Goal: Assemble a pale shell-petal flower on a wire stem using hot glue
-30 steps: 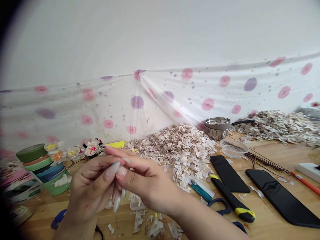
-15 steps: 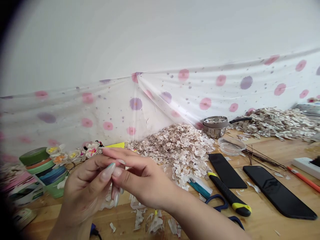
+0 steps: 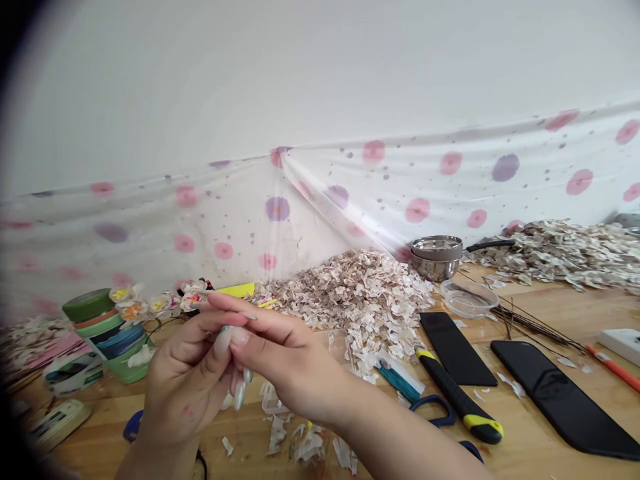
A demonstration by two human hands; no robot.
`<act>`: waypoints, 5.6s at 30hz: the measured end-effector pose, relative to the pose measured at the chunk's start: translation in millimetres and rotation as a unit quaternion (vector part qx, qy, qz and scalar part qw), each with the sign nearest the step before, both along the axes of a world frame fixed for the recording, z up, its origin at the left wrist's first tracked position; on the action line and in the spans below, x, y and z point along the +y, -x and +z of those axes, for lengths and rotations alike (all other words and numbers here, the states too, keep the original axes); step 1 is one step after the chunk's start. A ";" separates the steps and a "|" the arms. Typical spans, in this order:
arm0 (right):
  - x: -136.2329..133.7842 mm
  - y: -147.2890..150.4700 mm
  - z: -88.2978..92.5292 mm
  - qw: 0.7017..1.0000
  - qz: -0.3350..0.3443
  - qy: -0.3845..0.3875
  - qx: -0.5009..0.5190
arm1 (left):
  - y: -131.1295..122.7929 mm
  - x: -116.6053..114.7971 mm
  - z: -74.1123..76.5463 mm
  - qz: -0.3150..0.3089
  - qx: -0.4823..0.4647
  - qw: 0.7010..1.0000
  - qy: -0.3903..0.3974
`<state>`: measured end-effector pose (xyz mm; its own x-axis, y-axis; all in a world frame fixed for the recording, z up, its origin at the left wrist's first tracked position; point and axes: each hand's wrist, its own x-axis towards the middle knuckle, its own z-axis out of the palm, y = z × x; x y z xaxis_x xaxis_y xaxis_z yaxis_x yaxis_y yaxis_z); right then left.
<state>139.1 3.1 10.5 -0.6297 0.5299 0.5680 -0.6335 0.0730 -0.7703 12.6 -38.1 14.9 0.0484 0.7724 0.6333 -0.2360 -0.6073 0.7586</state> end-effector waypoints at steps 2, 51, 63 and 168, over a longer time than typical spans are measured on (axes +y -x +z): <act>-1.3 -1.9 1.3 1.000 -0.006 -0.013 -0.006 | -1.0 -1.2 -0.2 0.021 0.016 0.999 -0.021; 34.3 4.8 -9.7 0.995 0.009 -0.089 -0.036 | -4.0 20.5 -9.3 0.091 0.035 0.995 0.018; 32.7 1.0 -4.7 0.996 0.026 -0.085 -0.021 | 0.6 22.8 -11.0 0.074 0.073 0.995 0.007; 32.6 -28.0 12.2 0.978 -0.204 0.008 0.034 | -7.4 74.2 -79.9 -0.085 0.767 0.609 0.186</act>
<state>167.1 35.7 22.7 -0.3257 0.7381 0.5908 -0.6040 0.3183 -0.7306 20.0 36.1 -65.0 0.4611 0.7503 -0.4737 0.8873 -0.3917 0.2433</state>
